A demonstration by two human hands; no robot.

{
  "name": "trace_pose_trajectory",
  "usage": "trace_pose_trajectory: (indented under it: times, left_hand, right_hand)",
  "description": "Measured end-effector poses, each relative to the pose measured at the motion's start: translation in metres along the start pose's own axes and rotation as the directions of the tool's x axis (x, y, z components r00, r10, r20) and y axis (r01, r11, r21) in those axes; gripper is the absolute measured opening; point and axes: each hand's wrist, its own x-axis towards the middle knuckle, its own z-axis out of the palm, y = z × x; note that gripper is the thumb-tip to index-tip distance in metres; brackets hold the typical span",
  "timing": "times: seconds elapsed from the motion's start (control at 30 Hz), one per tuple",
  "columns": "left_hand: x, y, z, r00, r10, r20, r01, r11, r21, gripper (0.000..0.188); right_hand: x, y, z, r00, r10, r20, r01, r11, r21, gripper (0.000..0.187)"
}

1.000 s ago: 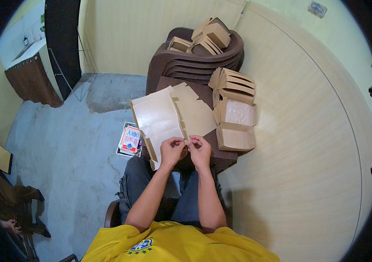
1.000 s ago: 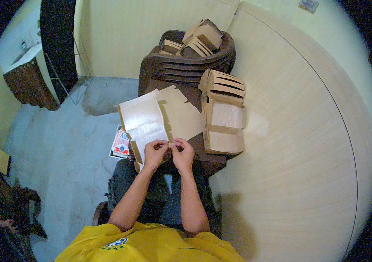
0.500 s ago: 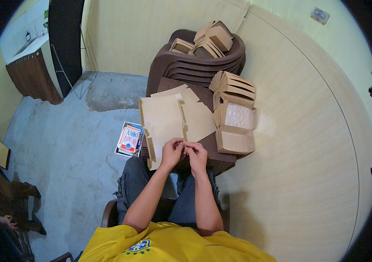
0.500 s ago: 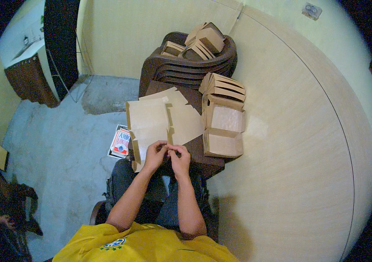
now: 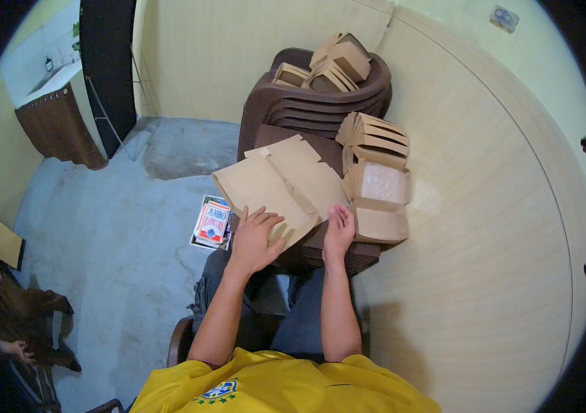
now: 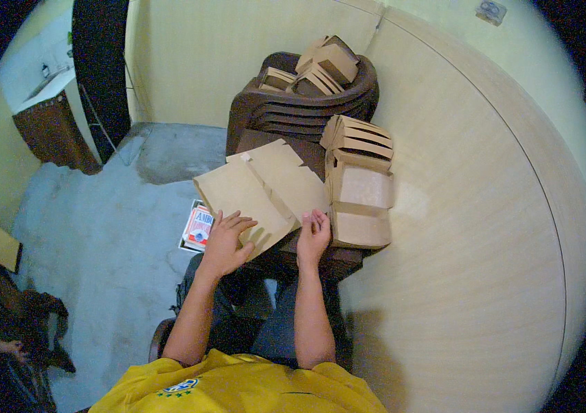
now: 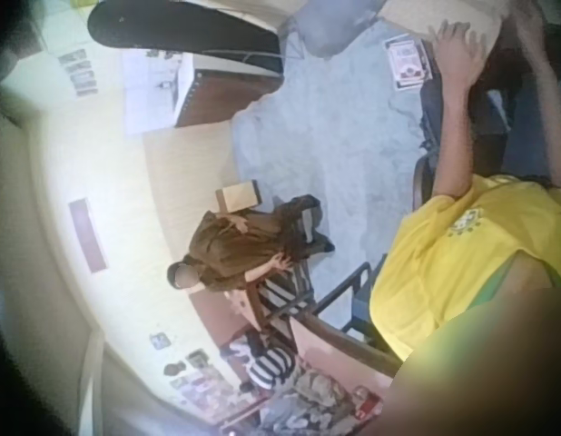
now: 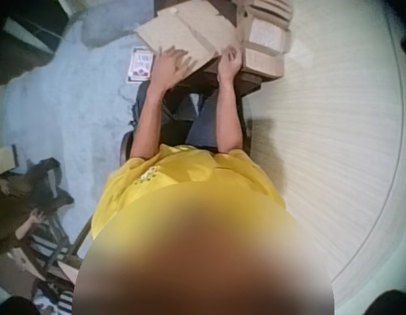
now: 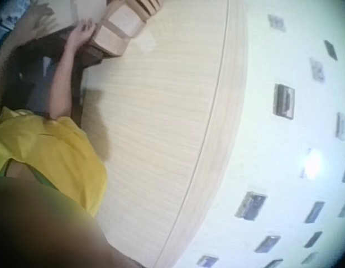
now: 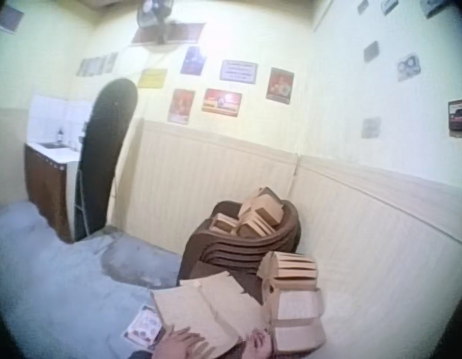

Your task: The person assembles flat cardboard box blanks into finished boxes by folding the flaps and securing them with small white fasteners. They handle each box one at a time, fold the sides, and place the completed boxes into a stack on the right.

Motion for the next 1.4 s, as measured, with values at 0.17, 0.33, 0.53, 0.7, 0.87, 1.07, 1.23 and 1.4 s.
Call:
trace_pose_trajectory:
  times: [0.17,0.33,0.53,0.7,0.87,1.07,1.23,1.4]
  left_hand:
    - [0.003,-0.017,0.000,0.994,0.087,0.062,-0.092,0.992,0.086,0.059]
    - [0.002,-0.038,0.004,0.988,0.062,0.140,-0.070,0.996,0.054,0.047]
    - [0.003,-0.029,0.018,0.997,0.064,-0.032,-0.061,0.996,0.069,0.012]
    - [0.009,-0.002,0.033,0.995,-0.057,-0.084,0.058,0.998,0.015,0.013]
    - [0.016,0.012,0.052,0.986,-0.166,-0.005,0.163,0.976,-0.144,0.016]
    - [0.022,-0.003,0.071,0.949,-0.311,0.055,0.302,0.843,-0.445,0.021]
    - [0.019,-0.004,0.081,0.917,-0.342,0.203,0.370,0.546,-0.752,0.021]
    - [0.018,0.007,0.072,0.893,-0.395,0.215,0.412,0.530,-0.741,0.021]
  right_hand:
    - [-0.020,-0.016,-0.004,0.999,0.032,0.017,-0.024,0.938,-0.345,0.028]
    - [-0.046,-0.035,-0.011,0.887,0.400,0.228,-0.217,0.800,-0.559,0.055]
    - [-0.032,-0.007,0.009,0.972,0.178,0.154,-0.190,0.979,0.071,0.052]
    - [-0.034,-0.015,-0.002,0.938,0.313,0.146,-0.288,0.942,-0.170,0.022]
    - [-0.045,-0.028,-0.001,0.894,0.380,0.235,-0.363,0.925,-0.115,0.016]
    - [-0.034,-0.029,-0.005,0.911,0.381,0.159,-0.392,0.919,0.044,0.016]
    - [-0.043,-0.034,-0.005,0.924,0.277,0.265,-0.289,0.957,0.007,0.019]
    - [-0.044,-0.035,-0.004,0.931,0.190,0.311,-0.166,0.981,-0.101,0.022]
